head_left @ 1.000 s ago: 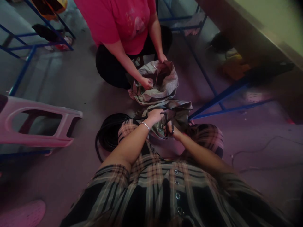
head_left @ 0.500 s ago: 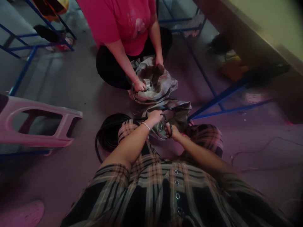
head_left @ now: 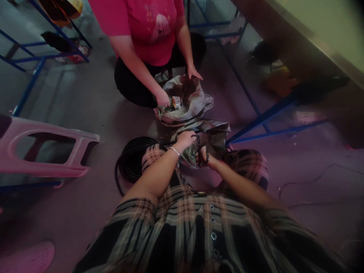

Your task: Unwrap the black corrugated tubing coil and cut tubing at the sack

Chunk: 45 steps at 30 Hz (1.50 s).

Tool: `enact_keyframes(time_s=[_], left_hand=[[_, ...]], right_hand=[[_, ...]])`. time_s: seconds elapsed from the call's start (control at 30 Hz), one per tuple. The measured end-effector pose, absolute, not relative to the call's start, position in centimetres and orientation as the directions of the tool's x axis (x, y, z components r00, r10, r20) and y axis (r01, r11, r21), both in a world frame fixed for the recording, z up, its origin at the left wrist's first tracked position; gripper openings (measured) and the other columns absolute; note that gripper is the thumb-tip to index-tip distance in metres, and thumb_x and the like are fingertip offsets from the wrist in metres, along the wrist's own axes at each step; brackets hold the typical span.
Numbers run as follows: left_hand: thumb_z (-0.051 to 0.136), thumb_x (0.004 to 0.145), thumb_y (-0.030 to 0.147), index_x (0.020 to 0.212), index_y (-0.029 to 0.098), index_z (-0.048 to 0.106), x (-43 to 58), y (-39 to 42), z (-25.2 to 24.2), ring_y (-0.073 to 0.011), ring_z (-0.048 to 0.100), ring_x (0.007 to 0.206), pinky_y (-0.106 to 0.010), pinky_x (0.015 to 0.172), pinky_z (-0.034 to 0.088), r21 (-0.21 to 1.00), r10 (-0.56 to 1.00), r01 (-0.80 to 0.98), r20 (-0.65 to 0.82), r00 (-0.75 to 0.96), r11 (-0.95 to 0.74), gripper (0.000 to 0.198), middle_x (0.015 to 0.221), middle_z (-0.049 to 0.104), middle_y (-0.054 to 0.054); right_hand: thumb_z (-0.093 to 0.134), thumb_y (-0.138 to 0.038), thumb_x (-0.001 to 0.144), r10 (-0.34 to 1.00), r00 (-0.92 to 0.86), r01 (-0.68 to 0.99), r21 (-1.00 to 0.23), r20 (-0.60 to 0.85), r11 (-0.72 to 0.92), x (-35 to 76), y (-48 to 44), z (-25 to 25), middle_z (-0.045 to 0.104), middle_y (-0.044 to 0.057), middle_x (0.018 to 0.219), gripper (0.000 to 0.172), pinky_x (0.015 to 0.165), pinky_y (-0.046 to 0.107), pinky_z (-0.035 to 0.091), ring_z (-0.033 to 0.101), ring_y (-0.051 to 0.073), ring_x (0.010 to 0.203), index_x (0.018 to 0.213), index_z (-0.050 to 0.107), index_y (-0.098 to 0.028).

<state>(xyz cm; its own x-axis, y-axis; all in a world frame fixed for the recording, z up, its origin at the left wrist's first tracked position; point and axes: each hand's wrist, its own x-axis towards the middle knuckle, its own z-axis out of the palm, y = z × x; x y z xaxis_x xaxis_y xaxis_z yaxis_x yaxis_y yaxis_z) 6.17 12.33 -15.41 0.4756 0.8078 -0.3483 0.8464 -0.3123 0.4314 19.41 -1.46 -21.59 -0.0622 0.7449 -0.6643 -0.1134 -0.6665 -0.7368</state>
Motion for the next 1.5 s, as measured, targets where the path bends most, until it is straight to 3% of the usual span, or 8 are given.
enact_keyframes(time_s=[0.23,0.33,0.63,0.77,0.97,1.23,1.5], left_hand=[[0.057,0.1,0.036,0.126,0.029,0.077,6.2,12.2,-15.8,-0.0245,0.069,0.117,-0.032,0.096,0.052,0.47,0.788,0.824,-0.352,0.505,-0.318,0.033,0.13,0.076,-0.005],[0.059,0.099,0.035,0.127,0.029,0.077,6.2,12.3,-15.9,-0.0249,0.069,0.118,-0.032,0.097,0.052,0.474,0.786,0.819,-0.346,0.512,-0.324,0.034,0.13,0.076,-0.005],[0.058,0.099,0.03,0.125,0.026,0.078,6.2,11.9,-16.1,-0.0243,0.07,0.118,-0.031,0.097,0.052,0.463,0.769,0.814,-0.353,0.532,-0.35,0.033,0.129,0.077,-0.007],[0.057,0.099,0.028,0.126,0.025,0.077,6.2,12.0,-16.1,-0.0238,0.069,0.12,-0.031,0.099,0.051,0.488,0.787,0.805,-0.322,0.526,-0.338,0.033,0.13,0.076,-0.007],[0.056,0.099,0.03,0.129,0.025,0.076,5.9,12.3,-15.7,-0.0252,0.068,0.121,-0.033,0.1,0.051,0.479,0.817,0.824,-0.315,0.483,-0.303,0.035,0.133,0.075,-0.007],[0.06,0.099,0.03,0.127,0.025,0.077,6.0,12.0,-16.1,-0.0249,0.069,0.119,-0.032,0.1,0.051,0.529,0.793,0.788,-0.311,0.525,-0.314,0.033,0.13,0.076,-0.008],[0.062,0.098,0.027,0.126,0.024,0.078,6.1,11.9,-16.0,-0.0256,0.07,0.118,-0.033,0.1,0.052,0.529,0.785,0.786,-0.315,0.533,-0.321,0.032,0.128,0.077,-0.009]], right_hand=[[0.032,-0.082,0.099,0.775,-0.043,-0.075,-0.771,-0.631,-0.632,19.9,-1.1,-22.4,0.067,0.008,0.073,0.075,0.043,0.021,0.038,0.064,0.016,0.056,0.096,0.063,-0.015],[0.037,-0.087,0.095,0.796,-0.025,-0.06,-0.794,-0.605,-0.605,20.0,-1.2,-22.4,0.064,0.006,0.067,0.075,0.041,0.021,0.034,0.06,0.015,0.05,0.091,0.063,-0.016],[0.058,-0.085,0.084,0.841,0.062,-0.107,-0.841,-0.537,-0.53,19.6,-1.3,-22.0,0.052,0.0,0.052,0.068,0.038,0.024,0.039,0.05,0.013,0.04,0.074,0.059,-0.018],[0.054,-0.088,0.085,0.839,0.067,-0.103,-0.841,-0.539,-0.532,19.8,-1.2,-22.5,0.056,0.001,0.056,0.07,0.042,0.023,0.041,0.054,0.014,0.045,0.079,0.06,-0.018],[0.041,-0.083,0.096,0.739,-0.026,-0.092,-0.735,-0.673,-0.672,20.0,-1.5,-22.9,0.07,0.008,0.084,0.069,0.047,0.023,0.045,0.068,0.018,0.066,0.106,0.064,-0.018],[0.036,-0.071,0.105,0.74,-0.031,-0.054,-0.738,-0.672,-0.672,20.0,-0.9,-22.3,0.069,0.008,0.085,0.062,0.049,0.02,0.043,0.067,0.015,0.066,0.108,0.063,-0.015],[0.043,-0.082,0.097,0.756,-0.04,-0.039,-0.755,-0.653,-0.654,20.4,-0.9,-22.0,0.066,0.007,0.074,0.067,0.042,0.019,0.036,0.065,0.016,0.058,0.097,0.063,-0.017]])
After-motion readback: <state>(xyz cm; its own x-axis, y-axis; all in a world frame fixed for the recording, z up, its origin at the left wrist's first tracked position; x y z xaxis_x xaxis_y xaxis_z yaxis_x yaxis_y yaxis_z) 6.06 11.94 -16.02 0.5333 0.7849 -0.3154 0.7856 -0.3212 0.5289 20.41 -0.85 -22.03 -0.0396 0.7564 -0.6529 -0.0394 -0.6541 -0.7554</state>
